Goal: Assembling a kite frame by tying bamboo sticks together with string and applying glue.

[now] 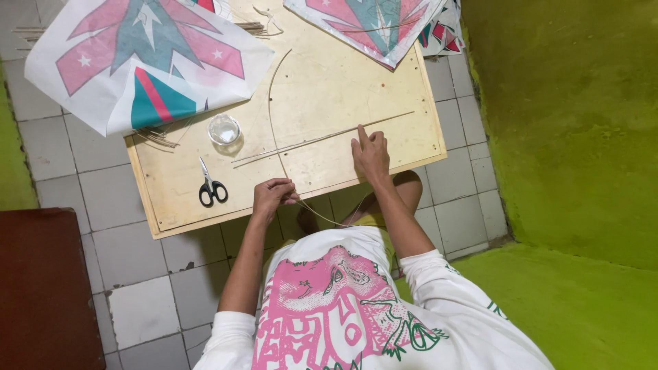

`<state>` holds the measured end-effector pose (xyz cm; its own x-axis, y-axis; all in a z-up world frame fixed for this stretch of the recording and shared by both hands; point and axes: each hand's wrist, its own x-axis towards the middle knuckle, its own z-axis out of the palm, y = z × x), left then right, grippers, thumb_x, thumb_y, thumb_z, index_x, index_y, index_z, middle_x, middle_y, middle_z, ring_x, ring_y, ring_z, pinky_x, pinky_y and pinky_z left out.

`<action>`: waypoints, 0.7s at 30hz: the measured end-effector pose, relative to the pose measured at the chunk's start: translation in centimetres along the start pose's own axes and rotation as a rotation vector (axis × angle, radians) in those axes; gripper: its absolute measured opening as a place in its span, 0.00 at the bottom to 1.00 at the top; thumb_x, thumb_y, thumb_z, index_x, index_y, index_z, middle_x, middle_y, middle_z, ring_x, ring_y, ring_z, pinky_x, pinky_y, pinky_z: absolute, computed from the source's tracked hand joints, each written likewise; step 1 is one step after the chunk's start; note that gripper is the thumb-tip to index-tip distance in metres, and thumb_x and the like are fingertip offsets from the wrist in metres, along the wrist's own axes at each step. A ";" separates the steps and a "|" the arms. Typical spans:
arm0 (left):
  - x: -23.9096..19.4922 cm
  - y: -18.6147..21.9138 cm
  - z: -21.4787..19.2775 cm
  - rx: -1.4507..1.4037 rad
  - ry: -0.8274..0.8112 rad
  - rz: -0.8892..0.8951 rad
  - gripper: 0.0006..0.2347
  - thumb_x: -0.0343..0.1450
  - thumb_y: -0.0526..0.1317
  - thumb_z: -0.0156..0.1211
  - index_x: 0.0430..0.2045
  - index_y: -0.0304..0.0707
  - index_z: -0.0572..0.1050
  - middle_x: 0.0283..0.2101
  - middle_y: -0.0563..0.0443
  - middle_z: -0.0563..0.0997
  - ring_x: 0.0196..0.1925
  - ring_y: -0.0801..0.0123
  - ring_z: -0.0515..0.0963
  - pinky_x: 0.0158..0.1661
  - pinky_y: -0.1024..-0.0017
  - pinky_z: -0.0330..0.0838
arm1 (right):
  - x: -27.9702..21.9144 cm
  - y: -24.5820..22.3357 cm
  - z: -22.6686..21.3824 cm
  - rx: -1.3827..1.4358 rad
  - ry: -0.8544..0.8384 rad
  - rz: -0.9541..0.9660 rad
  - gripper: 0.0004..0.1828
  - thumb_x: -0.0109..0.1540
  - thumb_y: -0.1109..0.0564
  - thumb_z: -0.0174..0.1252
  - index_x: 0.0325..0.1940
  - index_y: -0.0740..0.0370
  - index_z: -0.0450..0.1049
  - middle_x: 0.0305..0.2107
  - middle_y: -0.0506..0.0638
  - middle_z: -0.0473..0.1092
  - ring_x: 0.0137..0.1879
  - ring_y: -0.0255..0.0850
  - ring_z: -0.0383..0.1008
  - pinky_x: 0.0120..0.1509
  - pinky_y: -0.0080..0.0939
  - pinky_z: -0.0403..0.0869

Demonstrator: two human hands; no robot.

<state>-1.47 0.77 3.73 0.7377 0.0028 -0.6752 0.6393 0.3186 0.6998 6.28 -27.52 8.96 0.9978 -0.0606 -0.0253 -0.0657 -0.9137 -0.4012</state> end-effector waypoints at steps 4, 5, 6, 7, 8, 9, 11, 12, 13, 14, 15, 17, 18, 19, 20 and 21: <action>-0.2 -0.1 -0.2 -0.006 0.013 0.020 0.14 0.63 0.30 0.74 0.40 0.24 0.80 0.33 0.35 0.85 0.29 0.52 0.87 0.32 0.63 0.89 | 0.2 0.9 0.2 -0.038 0.019 0.033 0.28 0.70 0.43 0.50 0.70 0.59 0.69 0.43 0.63 0.63 0.50 0.58 0.71 0.50 0.56 0.76; 0.0 -0.3 -0.3 -0.007 0.014 0.020 0.14 0.63 0.30 0.74 0.40 0.24 0.80 0.33 0.35 0.85 0.29 0.52 0.87 0.32 0.63 0.89 | 0.1 0.7 0.2 -0.039 0.018 0.032 0.28 0.70 0.43 0.50 0.70 0.59 0.69 0.43 0.63 0.63 0.50 0.58 0.71 0.50 0.56 0.76; 0.1 -0.4 -0.3 -0.016 0.015 0.023 0.14 0.63 0.30 0.74 0.40 0.25 0.80 0.33 0.35 0.85 0.29 0.52 0.87 0.32 0.64 0.89 | 0.1 0.6 0.3 -0.077 -0.011 0.032 0.27 0.70 0.42 0.48 0.70 0.56 0.69 0.43 0.61 0.63 0.50 0.55 0.71 0.50 0.54 0.76; 0.2 -0.6 -0.4 -0.026 0.017 0.026 0.14 0.63 0.31 0.74 0.40 0.25 0.80 0.33 0.36 0.85 0.29 0.52 0.87 0.32 0.64 0.89 | 0.1 0.5 0.3 -0.115 -0.042 0.033 0.27 0.70 0.41 0.46 0.70 0.53 0.70 0.43 0.59 0.64 0.50 0.52 0.70 0.50 0.52 0.75; 0.1 -0.6 -0.4 -0.028 0.018 0.025 0.14 0.63 0.31 0.74 0.40 0.25 0.80 0.33 0.36 0.85 0.29 0.52 0.87 0.32 0.64 0.89 | 0.0 0.1 0.6 -0.117 -0.043 0.031 0.27 0.70 0.41 0.46 0.70 0.53 0.70 0.43 0.59 0.64 0.50 0.52 0.70 0.50 0.52 0.75; 0.0 -0.6 -0.4 -0.032 0.015 0.028 0.14 0.63 0.31 0.74 0.40 0.25 0.80 0.32 0.36 0.84 0.28 0.53 0.87 0.32 0.64 0.89 | -0.1 -0.3 0.8 -0.131 -0.071 0.018 0.27 0.70 0.40 0.45 0.70 0.51 0.69 0.43 0.58 0.64 0.49 0.49 0.70 0.50 0.50 0.74; -0.2 -0.9 -0.7 -0.039 0.014 0.029 0.14 0.63 0.31 0.74 0.39 0.25 0.80 0.32 0.37 0.84 0.28 0.53 0.87 0.32 0.65 0.88 | -0.6 -0.8 1.3 -0.148 -0.100 0.003 0.27 0.71 0.39 0.44 0.70 0.48 0.69 0.42 0.57 0.64 0.48 0.47 0.69 0.50 0.47 0.73; -0.3 -1.2 -0.9 -0.047 0.016 0.029 0.14 0.63 0.31 0.74 0.40 0.24 0.80 0.32 0.37 0.84 0.28 0.53 0.87 0.31 0.64 0.88 | -1.0 -1.0 1.5 -0.141 -0.073 -0.047 0.27 0.70 0.40 0.46 0.70 0.50 0.70 0.42 0.58 0.64 0.48 0.50 0.70 0.49 0.50 0.73; -0.4 -1.3 -1.1 -0.054 0.019 0.032 0.14 0.63 0.30 0.73 0.40 0.23 0.79 0.33 0.36 0.84 0.28 0.52 0.87 0.31 0.63 0.88 | -1.2 -1.2 1.7 -0.132 -0.046 -0.100 0.27 0.70 0.40 0.48 0.69 0.52 0.70 0.42 0.59 0.65 0.49 0.54 0.71 0.48 0.54 0.73; -0.7 -1.4 -1.3 -0.057 0.023 0.033 0.14 0.63 0.30 0.73 0.40 0.23 0.79 0.33 0.36 0.84 0.28 0.52 0.87 0.31 0.63 0.88 | -1.1 -1.2 1.9 -0.132 -0.047 -0.105 0.27 0.70 0.40 0.48 0.69 0.52 0.70 0.42 0.59 0.65 0.49 0.54 0.71 0.48 0.54 0.73; -1.0 -1.6 -1.5 -0.062 0.030 0.029 0.14 0.63 0.30 0.74 0.40 0.24 0.80 0.33 0.36 0.84 0.28 0.52 0.87 0.31 0.63 0.88 | -1.1 -1.1 2.1 -0.140 -0.043 -0.117 0.26 0.69 0.40 0.48 0.68 0.51 0.70 0.42 0.59 0.65 0.48 0.54 0.71 0.47 0.53 0.73; -1.9 -1.9 -1.9 -0.069 0.039 0.025 0.13 0.63 0.30 0.74 0.40 0.24 0.80 0.33 0.35 0.84 0.27 0.52 0.87 0.31 0.62 0.88 | -1.4 -1.1 2.7 -0.149 -0.040 -0.132 0.26 0.69 0.40 0.48 0.68 0.50 0.70 0.41 0.58 0.65 0.48 0.53 0.71 0.47 0.53 0.73; -2.4 -1.9 -2.0 -0.070 0.045 0.020 0.14 0.63 0.30 0.73 0.40 0.24 0.79 0.33 0.36 0.84 0.27 0.52 0.87 0.31 0.63 0.88 | -1.6 -1.0 3.2 -0.146 -0.048 -0.144 0.26 0.69 0.40 0.48 0.68 0.51 0.70 0.42 0.58 0.66 0.48 0.53 0.72 0.47 0.53 0.73; -2.6 -1.8 -1.9 -0.072 0.046 0.018 0.14 0.64 0.30 0.73 0.41 0.23 0.79 0.33 0.36 0.84 0.27 0.53 0.87 0.31 0.63 0.88 | -1.6 -0.9 3.4 -0.145 -0.051 -0.157 0.27 0.68 0.39 0.49 0.68 0.51 0.71 0.42 0.58 0.66 0.48 0.54 0.72 0.47 0.54 0.73; -2.5 -2.0 -2.1 -0.077 0.044 0.021 0.14 0.64 0.30 0.73 0.41 0.23 0.79 0.33 0.36 0.84 0.27 0.53 0.87 0.31 0.63 0.88 | -1.6 -0.7 3.7 -0.149 -0.048 -0.161 0.27 0.68 0.39 0.49 0.68 0.51 0.71 0.42 0.58 0.66 0.48 0.54 0.72 0.47 0.54 0.73; -2.5 -2.3 -2.4 -0.091 0.049 0.027 0.14 0.63 0.30 0.73 0.40 0.23 0.79 0.33 0.36 0.84 0.27 0.52 0.87 0.31 0.63 0.88 | -1.7 -0.7 4.0 -0.143 -0.045 -0.191 0.28 0.68 0.40 0.50 0.68 0.53 0.70 0.42 0.60 0.67 0.48 0.55 0.72 0.46 0.55 0.73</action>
<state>-5.29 2.27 3.27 0.7415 0.0583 -0.6684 0.5953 0.4023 0.6955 4.66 -25.21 5.63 0.9911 0.1332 -0.0033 0.1274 -0.9548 -0.2686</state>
